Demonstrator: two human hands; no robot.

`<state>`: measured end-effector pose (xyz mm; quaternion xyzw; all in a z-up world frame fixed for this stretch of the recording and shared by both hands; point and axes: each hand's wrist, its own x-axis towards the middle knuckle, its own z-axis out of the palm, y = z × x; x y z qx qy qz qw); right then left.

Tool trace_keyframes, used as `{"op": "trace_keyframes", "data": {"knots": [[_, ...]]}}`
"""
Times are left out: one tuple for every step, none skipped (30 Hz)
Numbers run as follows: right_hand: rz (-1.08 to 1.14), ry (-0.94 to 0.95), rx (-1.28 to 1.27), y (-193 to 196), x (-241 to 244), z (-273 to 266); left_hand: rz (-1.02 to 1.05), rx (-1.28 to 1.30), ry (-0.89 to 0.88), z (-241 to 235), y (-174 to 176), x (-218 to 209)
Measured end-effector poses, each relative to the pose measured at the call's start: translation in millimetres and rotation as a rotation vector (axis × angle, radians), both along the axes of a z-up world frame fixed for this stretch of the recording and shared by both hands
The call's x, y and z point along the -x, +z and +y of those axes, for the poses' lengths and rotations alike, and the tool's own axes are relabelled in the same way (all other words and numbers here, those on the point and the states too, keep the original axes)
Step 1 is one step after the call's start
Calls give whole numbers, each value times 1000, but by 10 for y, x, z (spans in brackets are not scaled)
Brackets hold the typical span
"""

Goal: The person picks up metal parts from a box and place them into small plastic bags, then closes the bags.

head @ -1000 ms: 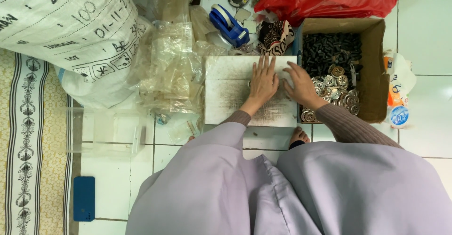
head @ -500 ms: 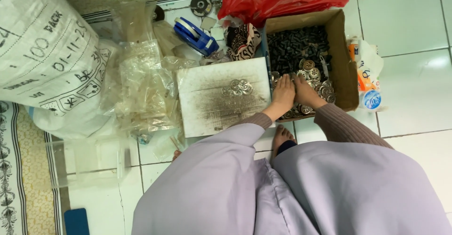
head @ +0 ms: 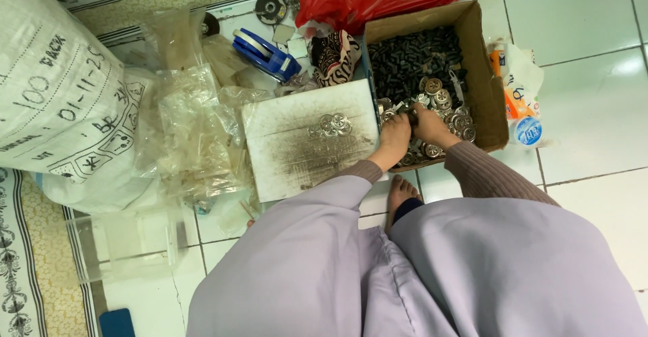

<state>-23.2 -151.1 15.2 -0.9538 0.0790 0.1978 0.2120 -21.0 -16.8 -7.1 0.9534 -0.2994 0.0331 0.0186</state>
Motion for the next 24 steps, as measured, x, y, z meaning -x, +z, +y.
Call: {"op": "trace_keyframes", "data": {"knots": [[0, 1, -1, -34, -7, -57, 0, -1, 1, 37, 145, -38], [11, -114, -163, -66, -14, -114, 96, 167, 6, 74, 293, -74], [18, -231, -325, -90, -29, -181, 189, 335, 9, 102, 447, -121], [16, -231, -325, 87, -21, -117, 186, 336, 8, 99, 482, -214], [37, -359, -485, 259, -1, -46, 384, 471, 62, 102, 513, -296], [58, -486, -646, 429, 17, 25, 582, 605, 118, 107, 542, -378], [58, -484, -645, 591, 19, 89, 581, 606, 120, 100, 458, -431], [83, -571, -731, 752, 19, 154, 683, 694, 150, 94, 373, -486], [110, -660, -817, 915, 29, 218, 786, 781, 180, 86, 287, -531], [111, -660, -815, 855, 28, 213, 788, 782, 181, 64, 185, -544], [112, -698, -891, 795, 15, 208, 839, 835, 205, 43, 85, -568], [112, -736, -966, 736, 2, 201, 890, 889, 229, 20, -16, -593], [113, -735, -966, 1050, -21, 345, 889, 889, 231, 52, 44, -612], [124, -710, -981, 1365, -45, 487, 940, 931, 274, 82, 103, -633], [133, -689, -996, 1681, -62, 626, 992, 971, 316, 107, 164, -650], [133, -690, -996, 1567, -85, 578, 992, 971, 315, 113, 185, -639], [106, -660, -958, 1454, -114, 528, 995, 981, 330, 115, 207, -634], [79, -630, -920, 1341, -142, 479, 998, 992, 344, 120, 230, -629], [79, -628, -920, 1145, -179, 400, 997, 993, 345, 142, 343, -611], [9, -654, -905, 948, -217, 323, 987, 1024, 368, 166, 456, -594], [-60, -680, -890, 751, -254, 248, 977, 1055, 392, 192, 568, -573], [-59, -678, -889, 829, -247, 294, 976, 1056, 393, 249, 743, -562], [-57, -678, -894, 908, -237, 336, 995, 1114, 379, 301, 918, -551], [-55, -678, -899, 986, -227, 375, 1013, 1171, 364, 351, 1093, -539]]}}
